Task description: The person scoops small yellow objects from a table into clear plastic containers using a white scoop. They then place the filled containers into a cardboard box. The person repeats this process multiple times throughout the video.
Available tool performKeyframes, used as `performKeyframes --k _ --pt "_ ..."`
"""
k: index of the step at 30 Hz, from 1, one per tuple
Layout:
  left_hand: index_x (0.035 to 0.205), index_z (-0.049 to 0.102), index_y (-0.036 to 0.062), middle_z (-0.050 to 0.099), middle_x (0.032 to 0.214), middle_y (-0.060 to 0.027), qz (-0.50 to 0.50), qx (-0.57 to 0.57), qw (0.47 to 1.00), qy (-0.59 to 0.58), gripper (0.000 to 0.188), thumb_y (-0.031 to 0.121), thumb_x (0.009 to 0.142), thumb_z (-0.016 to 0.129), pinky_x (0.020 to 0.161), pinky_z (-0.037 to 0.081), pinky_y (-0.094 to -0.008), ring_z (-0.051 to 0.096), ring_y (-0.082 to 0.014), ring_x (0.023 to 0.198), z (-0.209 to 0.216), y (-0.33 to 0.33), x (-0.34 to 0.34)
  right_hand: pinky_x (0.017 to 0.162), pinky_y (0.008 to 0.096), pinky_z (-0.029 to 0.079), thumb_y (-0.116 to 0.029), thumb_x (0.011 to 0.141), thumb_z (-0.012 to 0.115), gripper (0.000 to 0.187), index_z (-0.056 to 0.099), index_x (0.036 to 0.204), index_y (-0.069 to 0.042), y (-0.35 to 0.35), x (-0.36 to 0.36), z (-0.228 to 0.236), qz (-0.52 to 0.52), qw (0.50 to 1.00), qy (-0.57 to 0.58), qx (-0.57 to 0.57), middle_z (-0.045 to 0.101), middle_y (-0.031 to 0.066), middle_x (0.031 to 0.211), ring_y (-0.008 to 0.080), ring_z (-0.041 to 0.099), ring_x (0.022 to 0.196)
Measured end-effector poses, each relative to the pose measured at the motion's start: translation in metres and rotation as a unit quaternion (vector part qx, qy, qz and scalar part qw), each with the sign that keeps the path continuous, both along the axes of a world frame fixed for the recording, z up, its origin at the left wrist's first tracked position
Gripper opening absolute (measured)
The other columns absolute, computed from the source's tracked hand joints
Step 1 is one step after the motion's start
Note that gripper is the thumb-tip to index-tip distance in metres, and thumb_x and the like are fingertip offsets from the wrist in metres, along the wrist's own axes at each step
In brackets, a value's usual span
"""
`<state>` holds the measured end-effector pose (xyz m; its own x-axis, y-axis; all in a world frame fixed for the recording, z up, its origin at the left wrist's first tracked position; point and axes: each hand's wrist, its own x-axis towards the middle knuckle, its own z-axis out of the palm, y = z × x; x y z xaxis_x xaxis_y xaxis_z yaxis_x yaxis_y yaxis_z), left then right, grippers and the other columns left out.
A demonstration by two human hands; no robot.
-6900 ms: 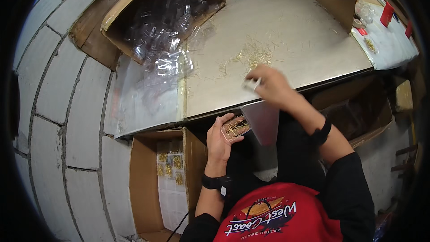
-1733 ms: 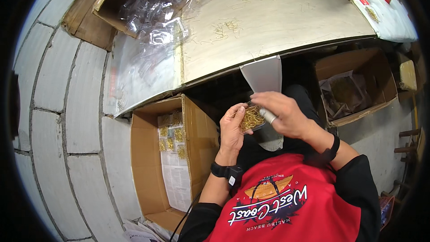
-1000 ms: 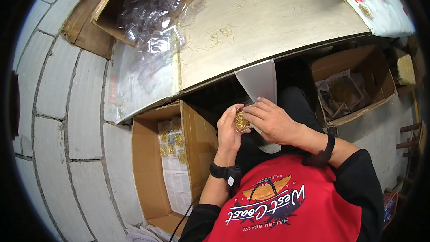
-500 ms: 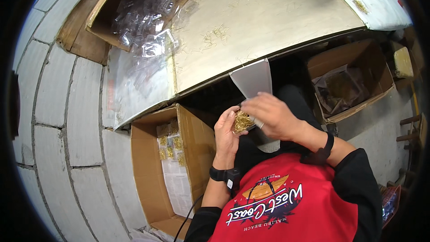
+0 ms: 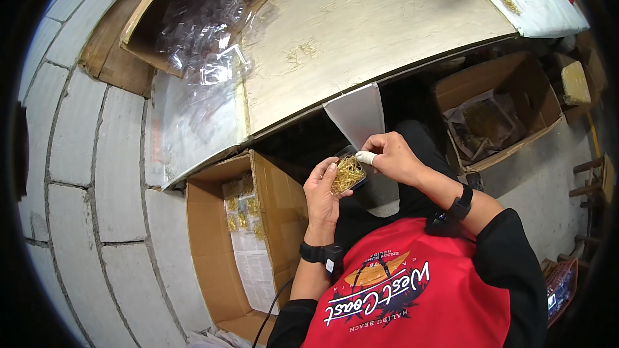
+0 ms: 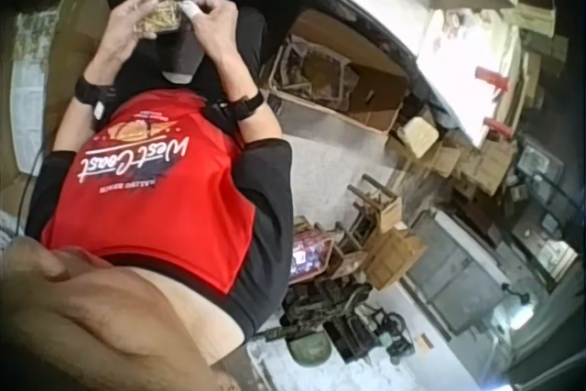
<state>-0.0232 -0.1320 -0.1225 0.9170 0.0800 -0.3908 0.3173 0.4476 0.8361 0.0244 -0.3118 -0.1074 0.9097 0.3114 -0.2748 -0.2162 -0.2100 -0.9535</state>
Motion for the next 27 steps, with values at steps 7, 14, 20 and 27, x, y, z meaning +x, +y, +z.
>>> performKeyframes --k 7,14,20,27 --pt "0.107 0.06 0.0017 0.065 0.091 -0.0076 -0.02 -0.02 1.0 0.012 0.024 0.021 0.093 0.057 0.045 0.056 -0.0257 0.067 -0.0148 0.069 -0.006 -0.006 -0.002 0.057 0.0417 0.045 -0.007 0.069 0.064 0.012 0.057 0.078 -0.005 0.008 -0.006 0.007 0.074 0.846 -0.459 -0.263 0.049 0.0099 0.076 0.0305 0.056 0.064" --pt "0.108 0.058 0.0007 0.065 0.093 -0.0075 -0.002 -0.061 0.998 -0.009 0.034 0.03 0.098 0.045 0.048 0.056 -0.0253 0.066 -0.0134 0.071 -0.006 0.0 -0.002 0.088 0.0415 0.044 -0.015 0.078 0.062 0.039 0.055 0.114 -0.003 0.008 -0.006 0.026 0.13 0.825 -0.493 -0.245 0.056 0.0134 0.112 0.0289 0.055 0.106" --pt "0.108 0.058 0.0011 0.065 0.092 -0.0077 0.032 -0.098 0.993 -0.059 0.033 0.029 0.099 0.043 0.051 0.057 -0.027 0.066 -0.0137 0.074 -0.007 0.002 0.004 0.111 0.0459 0.025 -0.023 0.085 0.057 0.058 0.04 0.136 -0.002 0.014 -0.018 0.015 0.257 0.779 -0.499 -0.279 0.041 0.0134 0.141 0.0259 0.036 0.133" --pt "0.109 0.058 0.0013 0.065 0.092 -0.009 0.056 -0.073 0.995 -0.044 0.032 0.028 0.099 0.044 0.05 0.057 -0.0254 0.067 -0.0155 0.073 -0.002 0.004 0.002 0.111 0.0445 0.023 -0.031 0.088 0.054 0.058 0.039 0.137 -0.002 0.015 -0.013 0.02 0.276 0.813 -0.455 -0.234 0.037 0.0126 0.144 0.0256 0.033 0.135"
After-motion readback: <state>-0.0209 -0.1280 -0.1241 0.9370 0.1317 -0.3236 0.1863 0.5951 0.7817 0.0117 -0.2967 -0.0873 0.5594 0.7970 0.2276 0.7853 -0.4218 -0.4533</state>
